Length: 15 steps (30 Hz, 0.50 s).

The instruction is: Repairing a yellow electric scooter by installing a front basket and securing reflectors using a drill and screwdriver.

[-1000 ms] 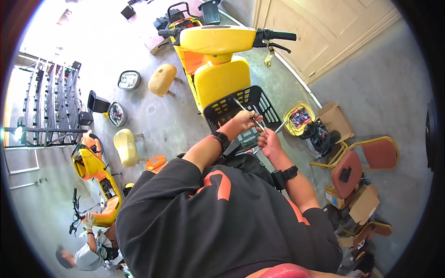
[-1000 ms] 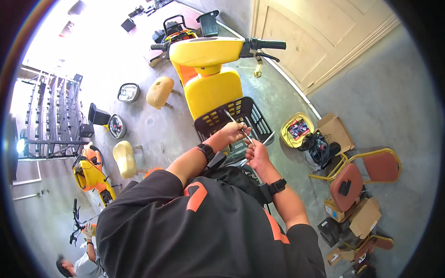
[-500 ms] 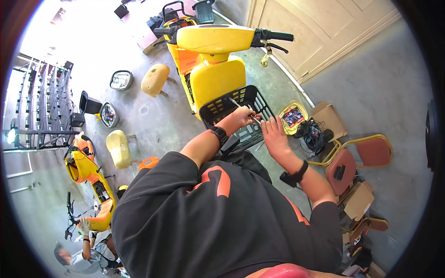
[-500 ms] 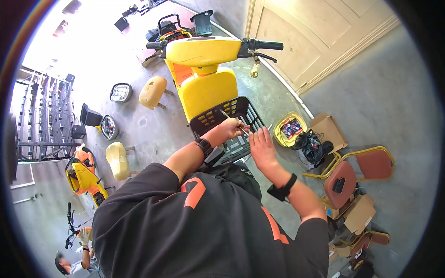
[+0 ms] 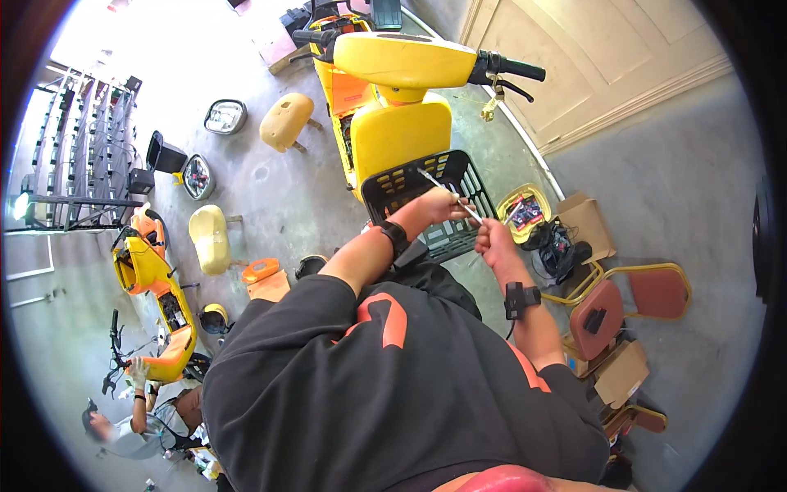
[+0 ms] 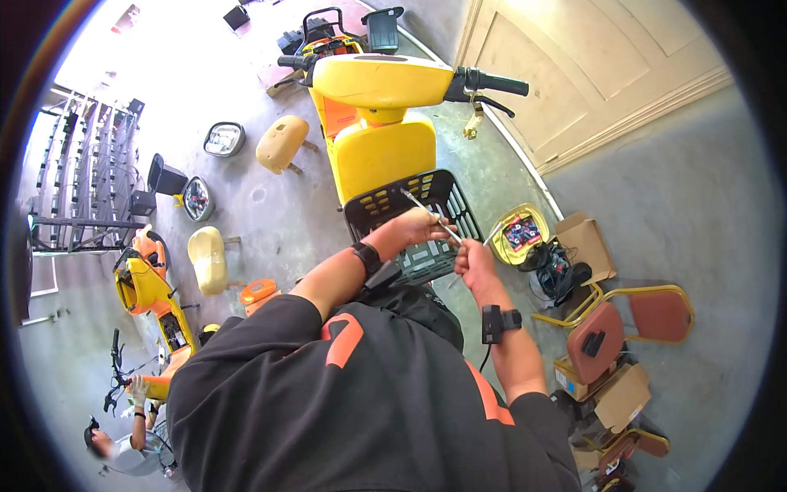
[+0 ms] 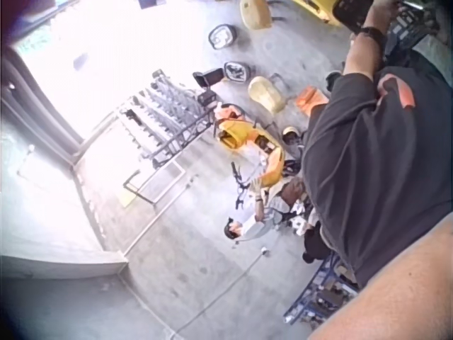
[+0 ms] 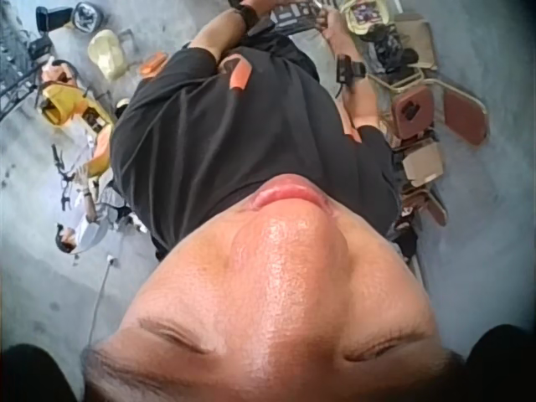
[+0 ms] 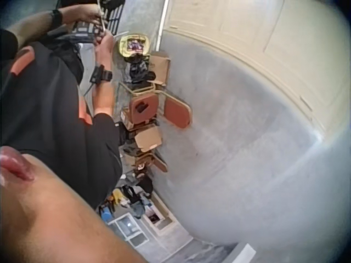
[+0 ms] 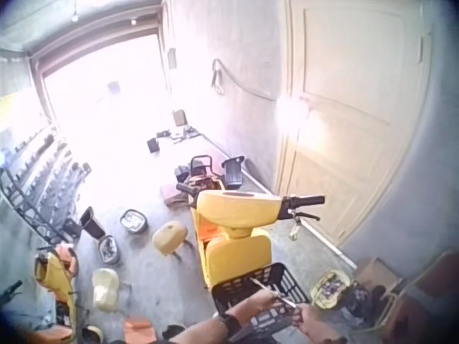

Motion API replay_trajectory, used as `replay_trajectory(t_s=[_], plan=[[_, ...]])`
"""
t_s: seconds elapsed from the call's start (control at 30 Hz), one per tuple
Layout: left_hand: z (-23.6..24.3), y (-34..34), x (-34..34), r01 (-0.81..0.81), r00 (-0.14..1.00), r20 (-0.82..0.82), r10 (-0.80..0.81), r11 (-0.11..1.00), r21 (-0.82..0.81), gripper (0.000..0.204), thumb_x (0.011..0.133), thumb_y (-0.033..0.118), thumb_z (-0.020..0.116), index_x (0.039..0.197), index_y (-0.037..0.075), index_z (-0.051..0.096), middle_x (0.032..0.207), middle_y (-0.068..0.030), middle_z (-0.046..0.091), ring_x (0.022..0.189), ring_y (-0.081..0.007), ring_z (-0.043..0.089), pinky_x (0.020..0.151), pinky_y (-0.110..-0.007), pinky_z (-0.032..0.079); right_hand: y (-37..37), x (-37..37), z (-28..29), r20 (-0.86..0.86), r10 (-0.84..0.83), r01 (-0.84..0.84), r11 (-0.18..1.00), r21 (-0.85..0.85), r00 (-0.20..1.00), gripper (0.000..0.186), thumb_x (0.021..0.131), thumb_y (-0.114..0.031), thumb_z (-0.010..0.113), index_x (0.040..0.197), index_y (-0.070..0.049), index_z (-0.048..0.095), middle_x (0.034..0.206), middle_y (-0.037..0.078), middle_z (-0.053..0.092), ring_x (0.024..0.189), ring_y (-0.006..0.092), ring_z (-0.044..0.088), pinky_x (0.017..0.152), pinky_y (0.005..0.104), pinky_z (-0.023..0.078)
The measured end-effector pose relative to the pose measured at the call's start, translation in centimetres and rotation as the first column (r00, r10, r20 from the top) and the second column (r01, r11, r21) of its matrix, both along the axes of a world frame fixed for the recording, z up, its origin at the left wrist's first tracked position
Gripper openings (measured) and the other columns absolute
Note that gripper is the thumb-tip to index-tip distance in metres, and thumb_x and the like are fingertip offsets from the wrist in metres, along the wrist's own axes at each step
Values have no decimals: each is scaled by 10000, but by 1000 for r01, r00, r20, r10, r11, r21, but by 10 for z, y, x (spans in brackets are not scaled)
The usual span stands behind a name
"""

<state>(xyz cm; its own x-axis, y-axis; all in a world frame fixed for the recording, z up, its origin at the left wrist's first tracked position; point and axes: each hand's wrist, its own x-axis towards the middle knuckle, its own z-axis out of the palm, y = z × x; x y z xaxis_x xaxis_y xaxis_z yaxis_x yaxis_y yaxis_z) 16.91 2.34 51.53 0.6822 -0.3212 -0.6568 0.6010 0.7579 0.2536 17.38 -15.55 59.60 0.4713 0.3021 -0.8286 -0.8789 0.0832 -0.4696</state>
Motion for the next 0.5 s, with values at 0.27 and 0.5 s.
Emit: replay_trajectory(t_s=[0.27, 0.5], plan=[[0, 9, -7, 25, 1000, -19, -25, 999, 33, 191, 938, 66, 389, 828, -26, 513, 950, -172, 581, 970, -308, 600, 838, -399, 532, 3, -31, -2, -131, -7, 50, 943, 330, 991, 223, 906, -197, 464, 974, -8, 561, 556, -75, 348, 457, 47, 337, 456, 225, 301], [4, 20, -3, 59, 997, -52, -55, 995, 78, 190, 940, 88, 397, 864, -41, 514, 994, -193, 588, 945, -304, 606, 814, -401, 540, -9, -49, 48, 595, 802, 434, 554, -710, -51, 725, 766, -141, 591, 1360, 64, 230, 1240, 235, 456, 1173, 321, 440, 1001, 456, 305]])
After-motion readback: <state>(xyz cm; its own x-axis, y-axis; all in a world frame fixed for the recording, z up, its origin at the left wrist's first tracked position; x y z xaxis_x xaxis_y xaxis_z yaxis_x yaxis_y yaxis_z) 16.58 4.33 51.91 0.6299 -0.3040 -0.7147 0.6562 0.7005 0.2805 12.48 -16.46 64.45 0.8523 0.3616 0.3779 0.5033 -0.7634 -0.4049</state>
